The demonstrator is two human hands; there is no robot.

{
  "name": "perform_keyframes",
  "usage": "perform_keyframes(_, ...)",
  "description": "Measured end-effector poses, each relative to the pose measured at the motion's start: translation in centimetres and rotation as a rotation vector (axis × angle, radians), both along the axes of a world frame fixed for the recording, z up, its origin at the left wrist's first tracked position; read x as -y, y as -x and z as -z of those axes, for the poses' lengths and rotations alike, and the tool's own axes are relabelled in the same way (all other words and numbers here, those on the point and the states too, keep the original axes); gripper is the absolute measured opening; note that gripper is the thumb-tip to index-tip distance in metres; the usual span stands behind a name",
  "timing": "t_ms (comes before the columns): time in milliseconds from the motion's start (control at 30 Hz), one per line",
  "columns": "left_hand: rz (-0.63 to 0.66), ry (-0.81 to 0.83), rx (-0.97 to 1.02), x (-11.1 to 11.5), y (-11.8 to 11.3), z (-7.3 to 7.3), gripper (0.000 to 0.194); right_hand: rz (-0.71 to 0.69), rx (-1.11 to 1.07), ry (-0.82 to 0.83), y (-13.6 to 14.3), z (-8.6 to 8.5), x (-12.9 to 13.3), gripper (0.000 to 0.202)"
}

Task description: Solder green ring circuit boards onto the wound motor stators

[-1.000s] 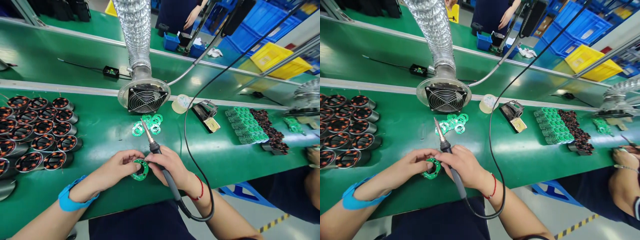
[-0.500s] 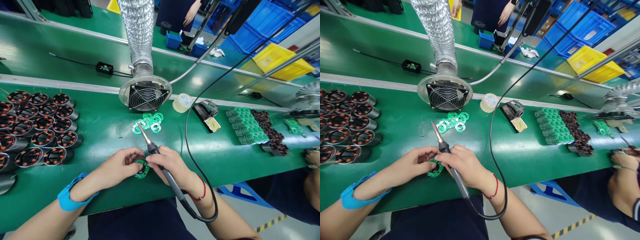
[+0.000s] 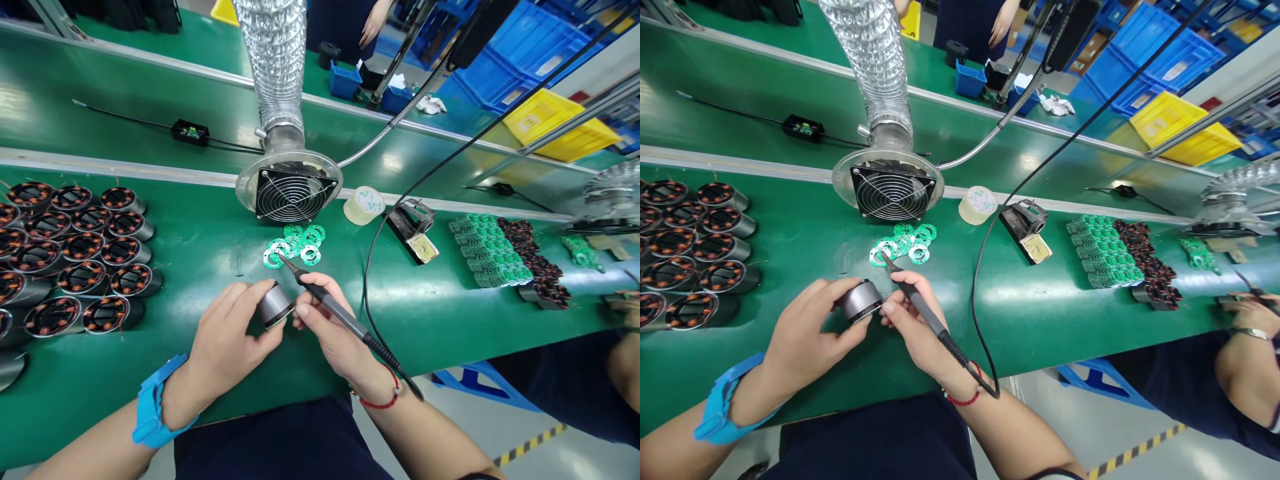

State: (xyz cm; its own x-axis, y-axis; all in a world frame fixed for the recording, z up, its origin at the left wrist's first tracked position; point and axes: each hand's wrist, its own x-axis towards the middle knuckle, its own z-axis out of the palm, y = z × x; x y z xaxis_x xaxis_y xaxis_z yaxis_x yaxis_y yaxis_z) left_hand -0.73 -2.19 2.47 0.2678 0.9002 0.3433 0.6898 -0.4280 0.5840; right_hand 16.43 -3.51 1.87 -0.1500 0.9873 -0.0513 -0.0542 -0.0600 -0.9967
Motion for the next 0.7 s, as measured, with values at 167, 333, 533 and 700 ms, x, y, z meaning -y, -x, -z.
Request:
perform_keyframes(167, -0.028, 0.521, 0.268, -0.4, 0.1, -0.6, 0.031, 0.008, 0.123, -0.105, -0.3, 0.6, 0.1, 0.030)
perform_keyframes(333, 0.069, 0.945, 0.548, -1.0, 0.0, 0.0, 0.040, -0.043, 0.174, -0.246, -1.3, 0.7, 0.2, 0.051)
perform_keyframes(533, 0.227, 1.143, 0.849, -0.9, 0.1, 0.6, 0.022, -0.225, 0.286, -0.454, -1.0, 0.2, 0.5, 0.060)
perform_keyframes(700, 0.208, 1.289, 0.938, -0.8, 0.0, 0.7, 0.029, -0.037, 0.397, -0.547, -0.6, 0.9, 0.5, 0.066)
